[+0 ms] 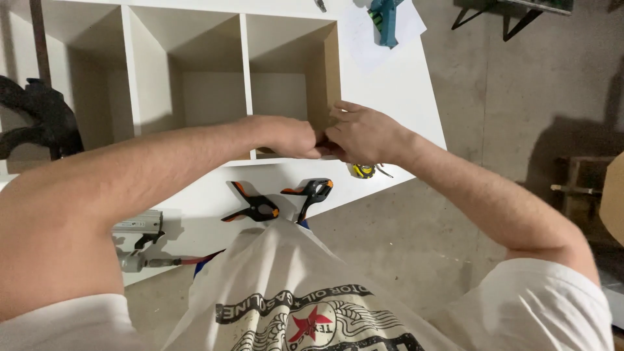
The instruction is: Assembling a white wooden shelf unit using wood glue, clamps, and a pneumatic nail gun.
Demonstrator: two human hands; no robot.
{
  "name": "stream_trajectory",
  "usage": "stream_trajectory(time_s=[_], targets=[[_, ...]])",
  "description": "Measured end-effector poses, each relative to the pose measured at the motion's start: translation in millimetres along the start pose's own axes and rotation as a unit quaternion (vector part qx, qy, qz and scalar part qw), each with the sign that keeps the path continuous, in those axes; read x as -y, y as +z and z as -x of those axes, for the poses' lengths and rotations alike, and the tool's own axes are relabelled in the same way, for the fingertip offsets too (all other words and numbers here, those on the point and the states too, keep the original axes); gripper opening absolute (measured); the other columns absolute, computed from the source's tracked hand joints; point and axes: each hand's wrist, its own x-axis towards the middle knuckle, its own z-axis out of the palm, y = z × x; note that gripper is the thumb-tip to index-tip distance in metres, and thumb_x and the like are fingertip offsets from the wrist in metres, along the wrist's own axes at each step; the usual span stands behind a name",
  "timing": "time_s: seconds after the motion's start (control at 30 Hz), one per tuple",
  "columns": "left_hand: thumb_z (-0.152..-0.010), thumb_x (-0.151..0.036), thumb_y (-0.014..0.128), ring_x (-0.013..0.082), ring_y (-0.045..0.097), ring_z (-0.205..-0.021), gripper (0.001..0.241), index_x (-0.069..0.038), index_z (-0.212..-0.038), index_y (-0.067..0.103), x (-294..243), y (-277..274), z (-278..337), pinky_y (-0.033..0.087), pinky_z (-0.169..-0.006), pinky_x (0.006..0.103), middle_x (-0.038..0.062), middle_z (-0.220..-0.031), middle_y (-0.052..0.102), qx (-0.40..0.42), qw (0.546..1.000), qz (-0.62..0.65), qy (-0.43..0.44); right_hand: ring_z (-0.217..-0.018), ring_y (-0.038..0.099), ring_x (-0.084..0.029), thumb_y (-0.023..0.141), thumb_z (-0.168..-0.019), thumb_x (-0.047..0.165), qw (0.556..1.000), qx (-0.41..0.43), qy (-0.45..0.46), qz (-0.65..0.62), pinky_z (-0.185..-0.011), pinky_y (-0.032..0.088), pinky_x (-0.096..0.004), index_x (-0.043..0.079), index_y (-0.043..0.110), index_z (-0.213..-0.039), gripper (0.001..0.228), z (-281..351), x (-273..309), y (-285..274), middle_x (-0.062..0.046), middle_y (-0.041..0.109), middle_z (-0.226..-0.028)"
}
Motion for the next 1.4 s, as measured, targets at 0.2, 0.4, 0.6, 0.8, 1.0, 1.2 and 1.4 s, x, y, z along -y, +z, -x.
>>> stream_trajectory(time_s=[0.2,0.4,0.6,0.8,1.0,1.2,1.4], targets=[[-0.104,-0.049,0.043,0.0435,0.072,-0.092,0.057,0.0,-0.094,0.07,13,18,-19,0.06,-0.082,0.0537,0.025,-0.093,0.073,-0.05,0.996,-0.039,0.068,-0.085,0.072,-0.021,0.062,-0.09,0.035,0.994,0.099,-0.046,0.012,-0.096,0.051,-0.035,0.015,0.066,-0.088,0.02,-9,-10,10,-0.004,0.072,-0.078],[-0.103,-0.049,0.046,0.0413,0.073,-0.088,0.058,0.0,-0.089,0.074,15,20,-15,0.061,-0.078,0.0512,0.022,-0.089,0.075,-0.051,0.991,-0.104,0.06,-0.084,0.07,-0.022,0.06,-0.09,0.036,0.994,0.08,-0.072,0.029,-0.095,0.051,-0.035,0.014,0.064,-0.09,0.023,-1,-14,27,-0.004,0.068,-0.077],[-0.1,-0.05,0.045,0.0315,0.073,-0.08,0.061,0.0,-0.081,0.074,11,16,-13,0.06,-0.074,0.046,0.018,-0.081,0.075,-0.064,0.996,0.044,-0.045,-0.098,0.069,-0.023,0.064,-0.083,0.05,0.996,0.066,-0.045,0.051,-0.103,0.047,-0.038,0.014,0.07,-0.089,0.037,-8,-28,10,-0.005,0.069,-0.087],[-0.1,-0.046,0.048,0.0404,0.075,-0.088,0.059,0.004,-0.088,0.077,5,14,-10,0.06,-0.078,0.0518,0.025,-0.087,0.075,-0.052,0.998,-0.014,-0.027,-0.081,0.072,-0.022,0.055,-0.087,0.041,0.978,0.178,-0.087,0.06,-0.092,0.051,-0.036,0.015,0.069,-0.08,0.03,-26,-22,10,-0.004,0.07,-0.075],[-0.1,-0.047,0.049,0.0395,0.074,-0.091,0.059,0.004,-0.092,0.077,6,17,-4,0.061,-0.079,0.0514,0.024,-0.091,0.076,-0.075,0.996,0.005,-0.038,-0.079,0.07,-0.02,0.053,-0.096,0.03,0.962,0.232,-0.125,0.075,-0.087,0.05,-0.034,0.015,0.07,-0.08,0.028,-30,-20,-12,-0.002,0.069,-0.075],[-0.099,-0.054,0.044,0.0367,0.073,-0.088,0.069,0.007,-0.091,0.076,1,10,0,0.059,-0.079,0.0492,0.024,-0.093,0.076,-0.073,0.993,0.046,-0.077,-0.085,0.074,-0.024,0.059,-0.088,0.049,0.952,0.301,-0.027,0.056,-0.089,0.053,-0.037,0.013,0.072,-0.083,0.038,-54,-5,-58,-0.006,0.072,-0.079],[-0.097,-0.051,0.049,0.0355,0.074,-0.086,0.063,0.004,-0.091,0.078,16,26,-16,0.06,-0.077,0.0477,0.023,-0.09,0.076,-0.068,0.994,0.019,-0.081,-0.081,0.075,-0.024,0.056,-0.092,0.041,0.93,0.364,-0.024,0.036,-0.086,0.056,-0.037,0.013,0.076,-0.08,0.036,-59,-7,-45,-0.005,0.075,-0.077]])
